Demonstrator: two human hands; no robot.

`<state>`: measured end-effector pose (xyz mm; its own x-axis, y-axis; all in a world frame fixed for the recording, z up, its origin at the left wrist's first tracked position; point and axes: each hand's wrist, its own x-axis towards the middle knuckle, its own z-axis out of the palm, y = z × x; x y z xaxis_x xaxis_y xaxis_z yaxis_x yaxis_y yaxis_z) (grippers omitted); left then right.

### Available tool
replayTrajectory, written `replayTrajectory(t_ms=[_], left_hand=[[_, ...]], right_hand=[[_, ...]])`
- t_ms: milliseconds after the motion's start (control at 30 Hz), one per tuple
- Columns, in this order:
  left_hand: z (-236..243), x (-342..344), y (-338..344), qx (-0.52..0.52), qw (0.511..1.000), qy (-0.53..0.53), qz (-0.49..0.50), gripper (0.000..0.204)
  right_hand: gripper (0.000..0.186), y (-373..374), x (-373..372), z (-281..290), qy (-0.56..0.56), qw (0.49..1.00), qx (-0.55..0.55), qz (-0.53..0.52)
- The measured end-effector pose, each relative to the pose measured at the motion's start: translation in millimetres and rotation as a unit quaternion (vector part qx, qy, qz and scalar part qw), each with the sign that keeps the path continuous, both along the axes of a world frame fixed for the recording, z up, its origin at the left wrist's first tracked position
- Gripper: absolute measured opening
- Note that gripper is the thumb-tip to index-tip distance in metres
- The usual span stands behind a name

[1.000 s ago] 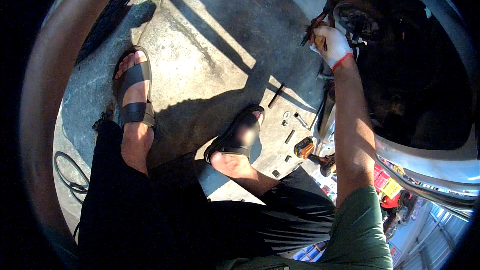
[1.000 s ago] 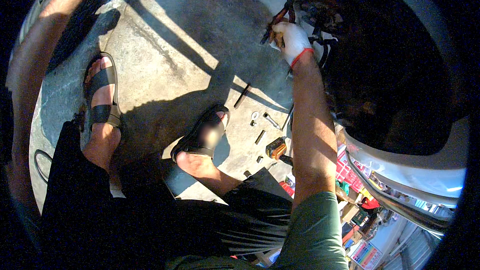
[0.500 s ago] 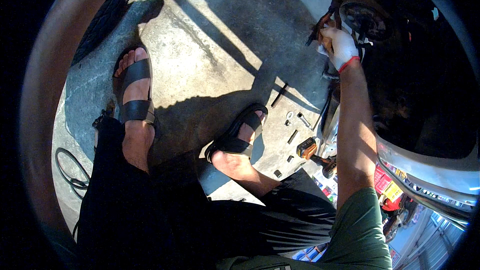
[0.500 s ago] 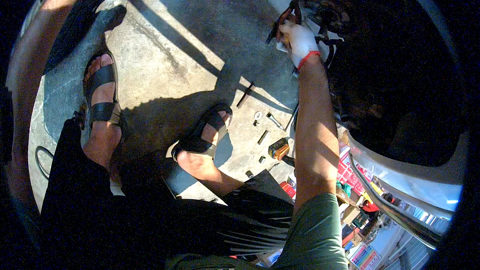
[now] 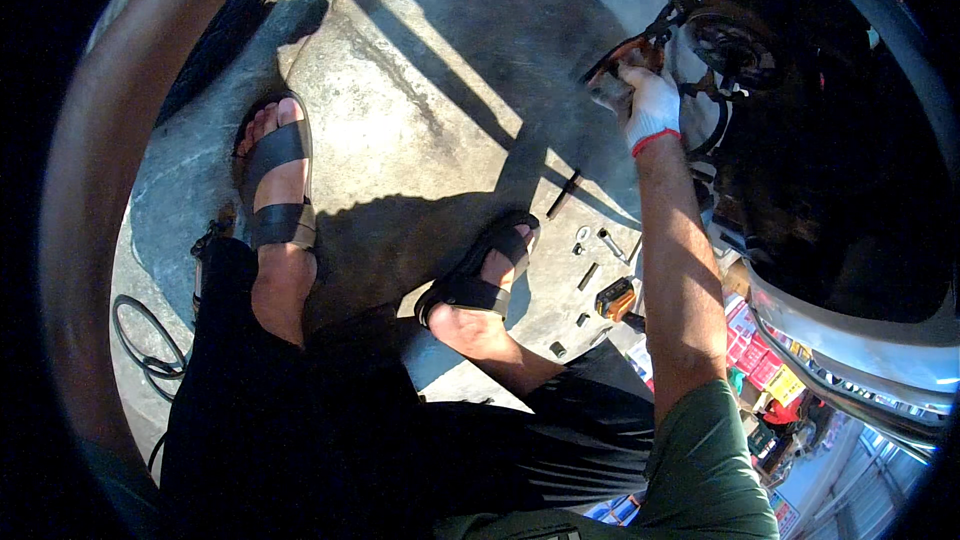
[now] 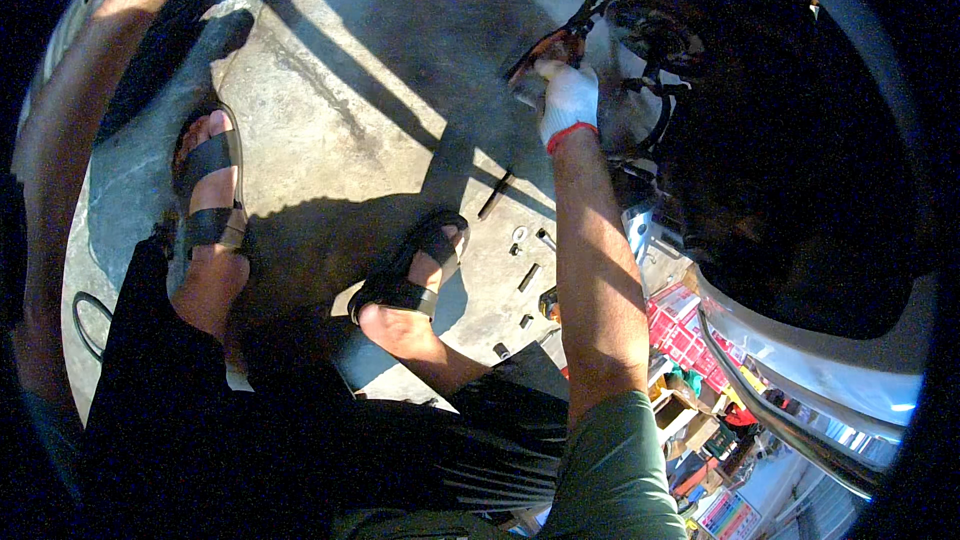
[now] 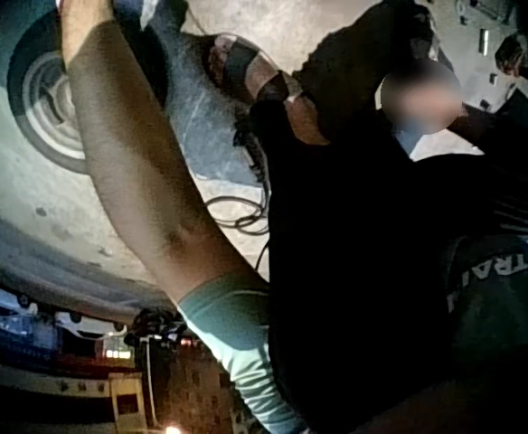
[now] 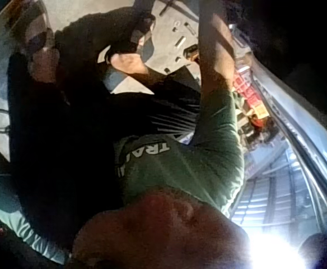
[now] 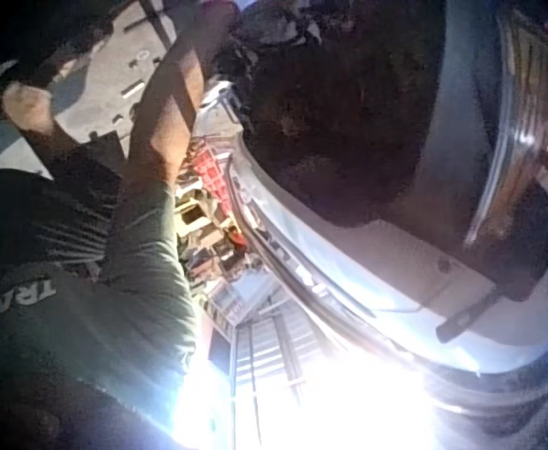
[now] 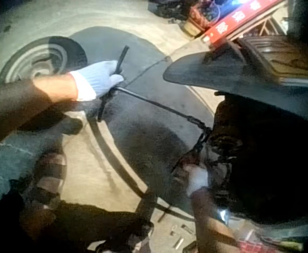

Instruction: The person is working on the rear of a scooter, using a T-handle wrench and pliers to adjust or remove components near the license plate and brake assembly. The person remains seated on the floor throughout the task.

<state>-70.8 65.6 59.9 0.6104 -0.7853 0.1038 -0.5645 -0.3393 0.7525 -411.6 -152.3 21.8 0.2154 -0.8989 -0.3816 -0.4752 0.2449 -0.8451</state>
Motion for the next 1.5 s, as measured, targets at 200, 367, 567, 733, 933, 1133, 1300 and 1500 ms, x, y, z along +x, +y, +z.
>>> replayTrajectory(t_ms=[200, 367, 567, 733, 933, 1133, 1300, 1500], left_hand=[[-12.0, 5.6, -3.9, -0.041, 0.998, -0.037, -0.016, 0.024], [-13.3, 4.7, 3.2, -0.033, 0.999, -0.037, -0.019, 0.024], [-15.9, 8.4, -1.7, -0.035, 0.999, -0.033, -0.005, 0.025], [-15.1, 8.6, -4.3, -0.036, 0.998, -0.044, -0.018, 0.026], [-10.0, 7.5, -1.6, -0.033, 0.998, -0.052, -0.016, 0.025], [0.9, 2.7, 3.4, -0.016, 1.000, -0.019, -0.014, 0.025], [-5.5, 3.6, 11.0, -0.011, 0.996, -0.081, -0.030, 0.028], [-10.0, -0.2, 9.3, 0.062, 0.997, -0.052, 0.010, 0.031]], right_hand=[[0.018, -35.4, 6.7, -0.1, 0.034, 0.998, -0.002, 0.051], [0.012, -23.2, 24.7, 27.8, 0.057, 0.996, 0.065, 0.014], [0.020, -34.1, 22.9, 13.2, -0.087, 0.988, 0.103, 0.075], [0.029, -49.8, 23.0, 0.5, -0.119, 0.983, 0.131, 0.044], [0.025, -50.0, 21.6, -0.1, -0.111, 0.983, 0.098, 0.108], [0.018, -34.6, 25.3, 25.7, -0.131, 0.975, 0.165, 0.072], [0.022, -23.6, 16.9, 39.0, -0.089, 0.970, 0.188, 0.124], [0.017, -34.3, 10.1, 24.3, -0.102, 0.983, 0.139, 0.059]])
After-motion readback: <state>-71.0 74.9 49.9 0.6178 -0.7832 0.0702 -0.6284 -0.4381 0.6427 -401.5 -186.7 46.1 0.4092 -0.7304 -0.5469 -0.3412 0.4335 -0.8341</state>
